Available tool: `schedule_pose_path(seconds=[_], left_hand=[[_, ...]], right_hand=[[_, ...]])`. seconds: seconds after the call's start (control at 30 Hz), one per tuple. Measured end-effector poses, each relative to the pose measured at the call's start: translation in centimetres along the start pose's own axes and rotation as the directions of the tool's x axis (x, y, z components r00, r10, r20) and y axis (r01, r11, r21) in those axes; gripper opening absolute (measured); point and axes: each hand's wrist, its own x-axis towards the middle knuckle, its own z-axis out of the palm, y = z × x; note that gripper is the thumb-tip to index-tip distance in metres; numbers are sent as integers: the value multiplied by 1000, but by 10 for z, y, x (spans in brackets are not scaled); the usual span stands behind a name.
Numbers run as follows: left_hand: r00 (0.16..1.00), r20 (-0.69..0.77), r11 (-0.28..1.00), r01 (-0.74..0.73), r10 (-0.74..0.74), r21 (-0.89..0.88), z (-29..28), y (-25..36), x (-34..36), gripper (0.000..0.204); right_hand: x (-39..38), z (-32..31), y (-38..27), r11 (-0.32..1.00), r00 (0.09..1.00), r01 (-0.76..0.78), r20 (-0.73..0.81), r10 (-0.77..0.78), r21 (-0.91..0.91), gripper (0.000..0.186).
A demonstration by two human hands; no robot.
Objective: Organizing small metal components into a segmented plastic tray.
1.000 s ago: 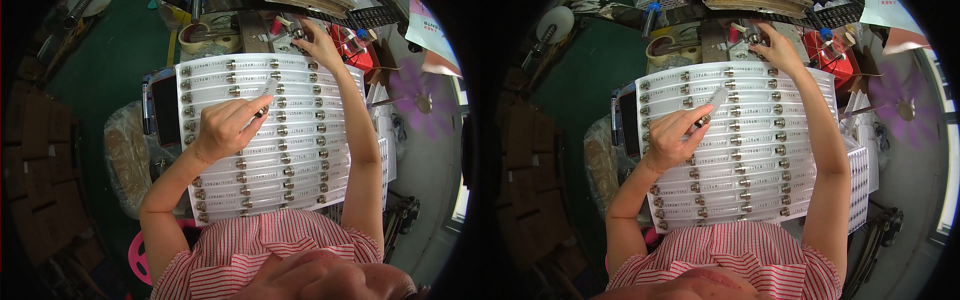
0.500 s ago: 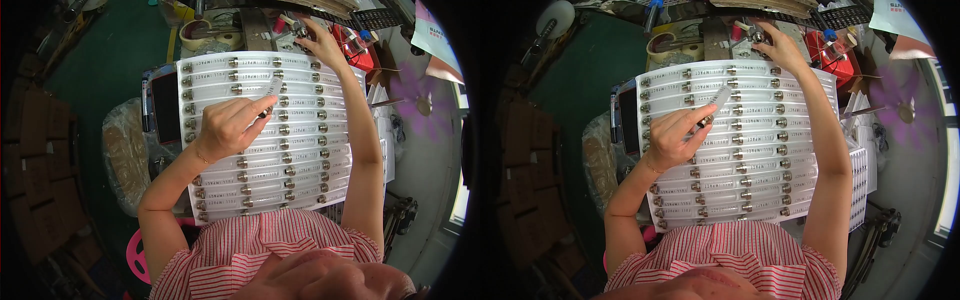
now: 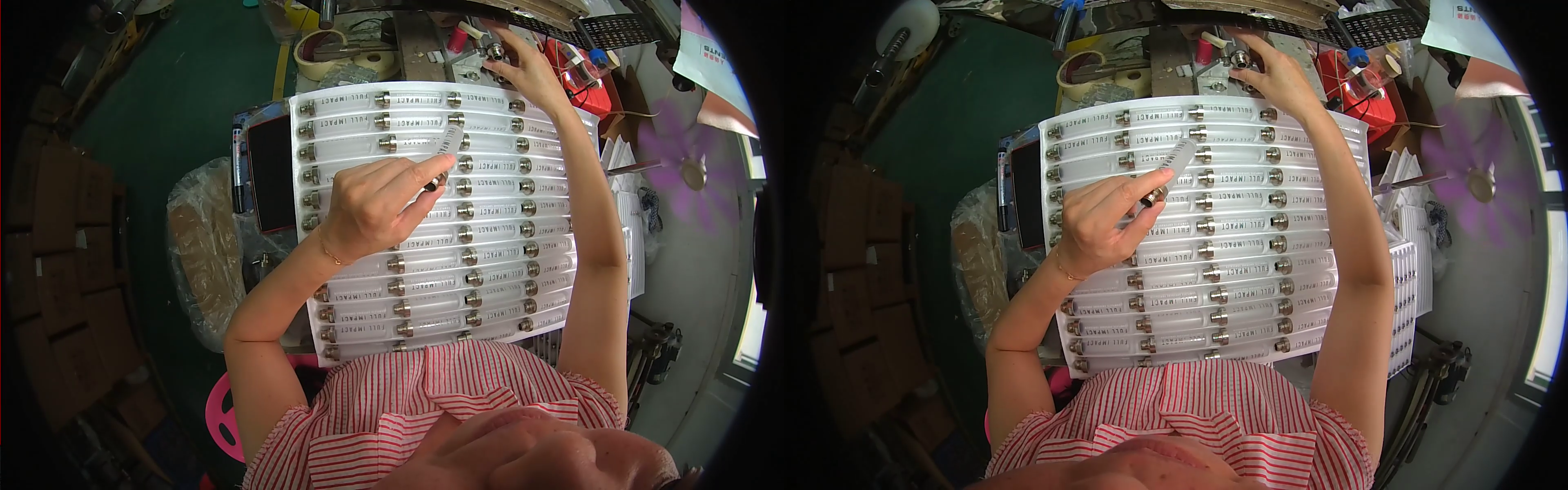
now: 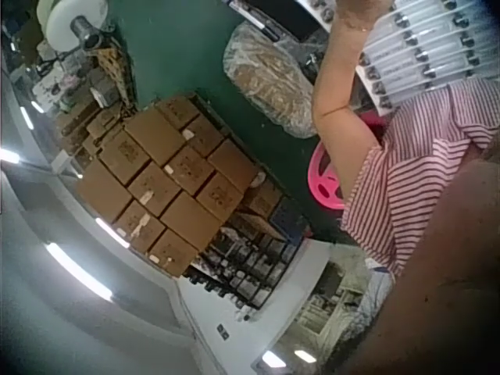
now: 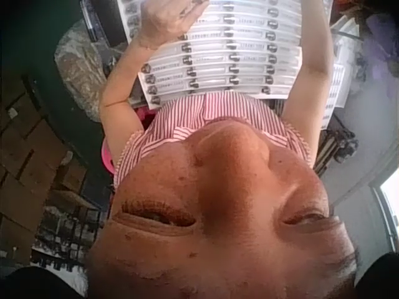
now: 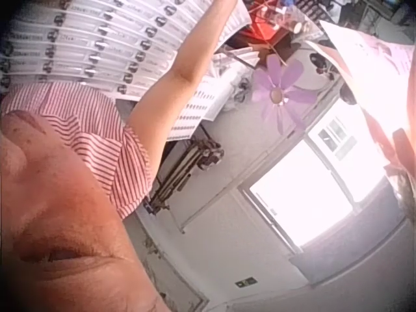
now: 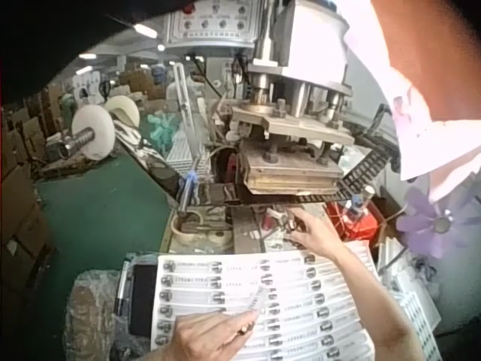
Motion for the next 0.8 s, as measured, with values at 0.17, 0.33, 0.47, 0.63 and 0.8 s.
schedule_pose_path(seconds=[0.17,0.33,0.47,0.63,0.8], left_hand=[[996,69,997,59,-56,-49,4,15,7,36],[987,131,972,117,-91,-206,8,20,19,36],[975,223,976,37,12,-214,59,48,44,32],[947,282,936,-46,152,-350,176,86,57,26],[888,417,978,-206,196,-21,225,95,57,20]], right_hand=[[-36,-18,28,1000,994,13,-112,-14,-14,72],[-140,-101,45,965,995,-87,19,94,-247,58],[-254,-144,55,876,922,-381,-56,382,-297,44],[-348,-113,44,951,964,-266,-35,264,-159,36],[-340,-103,32,947,985,-171,-12,174,-274,34]])
